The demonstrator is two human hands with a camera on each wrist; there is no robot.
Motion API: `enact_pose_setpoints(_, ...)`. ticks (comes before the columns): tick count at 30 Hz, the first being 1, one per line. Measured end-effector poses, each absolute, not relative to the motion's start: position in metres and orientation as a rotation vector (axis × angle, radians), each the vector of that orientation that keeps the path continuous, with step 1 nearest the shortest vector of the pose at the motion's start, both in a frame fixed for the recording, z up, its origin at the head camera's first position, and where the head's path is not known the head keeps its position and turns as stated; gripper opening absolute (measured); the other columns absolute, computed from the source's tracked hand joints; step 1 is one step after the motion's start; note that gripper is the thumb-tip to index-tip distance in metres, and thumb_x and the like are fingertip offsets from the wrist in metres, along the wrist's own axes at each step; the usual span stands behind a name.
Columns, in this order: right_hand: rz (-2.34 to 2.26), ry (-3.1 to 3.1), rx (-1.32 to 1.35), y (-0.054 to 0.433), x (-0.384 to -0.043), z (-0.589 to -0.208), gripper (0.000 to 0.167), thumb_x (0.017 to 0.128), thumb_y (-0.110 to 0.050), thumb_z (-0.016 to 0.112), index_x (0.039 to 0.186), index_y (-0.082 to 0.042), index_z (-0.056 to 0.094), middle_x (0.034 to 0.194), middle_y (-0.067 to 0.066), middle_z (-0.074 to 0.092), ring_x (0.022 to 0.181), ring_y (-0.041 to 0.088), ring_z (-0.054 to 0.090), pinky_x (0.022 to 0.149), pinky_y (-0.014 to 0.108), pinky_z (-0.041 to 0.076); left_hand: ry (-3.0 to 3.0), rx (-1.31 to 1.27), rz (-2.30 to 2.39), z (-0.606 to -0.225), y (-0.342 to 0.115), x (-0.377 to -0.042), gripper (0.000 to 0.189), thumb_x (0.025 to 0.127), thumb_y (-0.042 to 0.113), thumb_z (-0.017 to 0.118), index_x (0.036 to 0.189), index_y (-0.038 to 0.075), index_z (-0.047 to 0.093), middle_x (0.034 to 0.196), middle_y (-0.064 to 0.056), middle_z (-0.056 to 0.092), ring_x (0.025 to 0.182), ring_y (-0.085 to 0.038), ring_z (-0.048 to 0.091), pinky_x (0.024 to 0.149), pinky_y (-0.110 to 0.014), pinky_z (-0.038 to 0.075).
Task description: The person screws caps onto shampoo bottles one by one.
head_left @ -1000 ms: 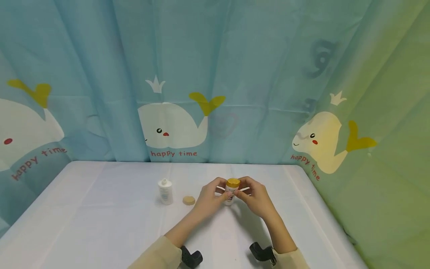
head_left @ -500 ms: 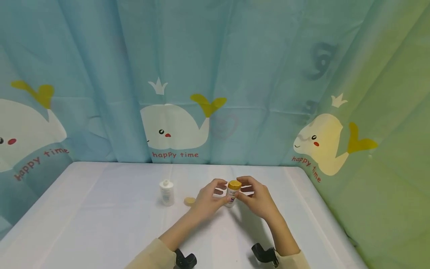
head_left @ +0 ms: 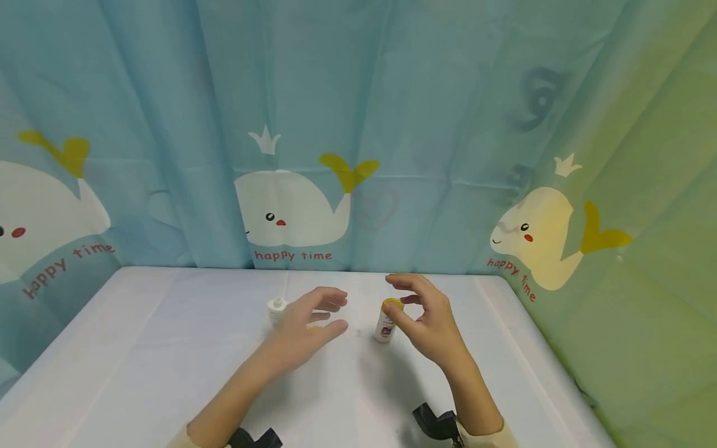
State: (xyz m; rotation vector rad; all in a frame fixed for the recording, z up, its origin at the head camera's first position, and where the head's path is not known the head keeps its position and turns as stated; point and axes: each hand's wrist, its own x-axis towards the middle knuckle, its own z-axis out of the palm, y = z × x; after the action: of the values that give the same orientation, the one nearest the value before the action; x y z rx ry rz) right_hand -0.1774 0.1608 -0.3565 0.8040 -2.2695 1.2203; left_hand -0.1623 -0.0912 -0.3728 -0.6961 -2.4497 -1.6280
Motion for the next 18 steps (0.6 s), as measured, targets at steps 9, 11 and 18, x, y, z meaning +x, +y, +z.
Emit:
enact_pose_setpoints(9,1.286,-2.347,0.880,0.122,-0.188,-0.360,0.040,0.089,-0.015,0.074,0.128,-0.021,0.063,0.126,-0.004,0.065,0.117,0.016,0.061,0.093,0.037,0.054,-2.425,-0.655,-1.434,-0.357,-0.148,-0.165,0.043,0.088,0.025,0.078,0.128,0.019,0.061,0.126,0.004,0.065,0.122,-0.016,0.058,0.105,-0.041,0.047)
enact_pose_setpoints(11,1.284,-2.385,0.889,0.114,-0.190,-0.361,0.042,0.089,-0.015,0.074,0.129,-0.021,0.063,0.127,-0.004,0.064,0.118,0.016,0.060,0.093,0.036,0.054,-2.467,-0.644,-1.421,-0.359,-0.159,-0.169,0.047,0.087,0.028,0.078,0.130,0.022,0.059,0.129,0.005,0.063,0.125,-0.014,0.055,0.108,-0.041,0.044)
enact_pose_setpoints(18,1.197,-2.559,0.966,0.085,-0.199,-0.372,0.043,0.090,-0.016,0.073,0.131,-0.016,0.062,0.132,-0.004,0.063,0.124,0.017,0.057,0.098,0.042,0.051,-2.537,-0.702,-1.489,-0.375,-0.187,-0.185,0.058,0.084,0.026,0.081,0.136,0.022,0.055,0.135,0.003,0.061,0.127,-0.020,0.054,0.108,-0.051,0.042)
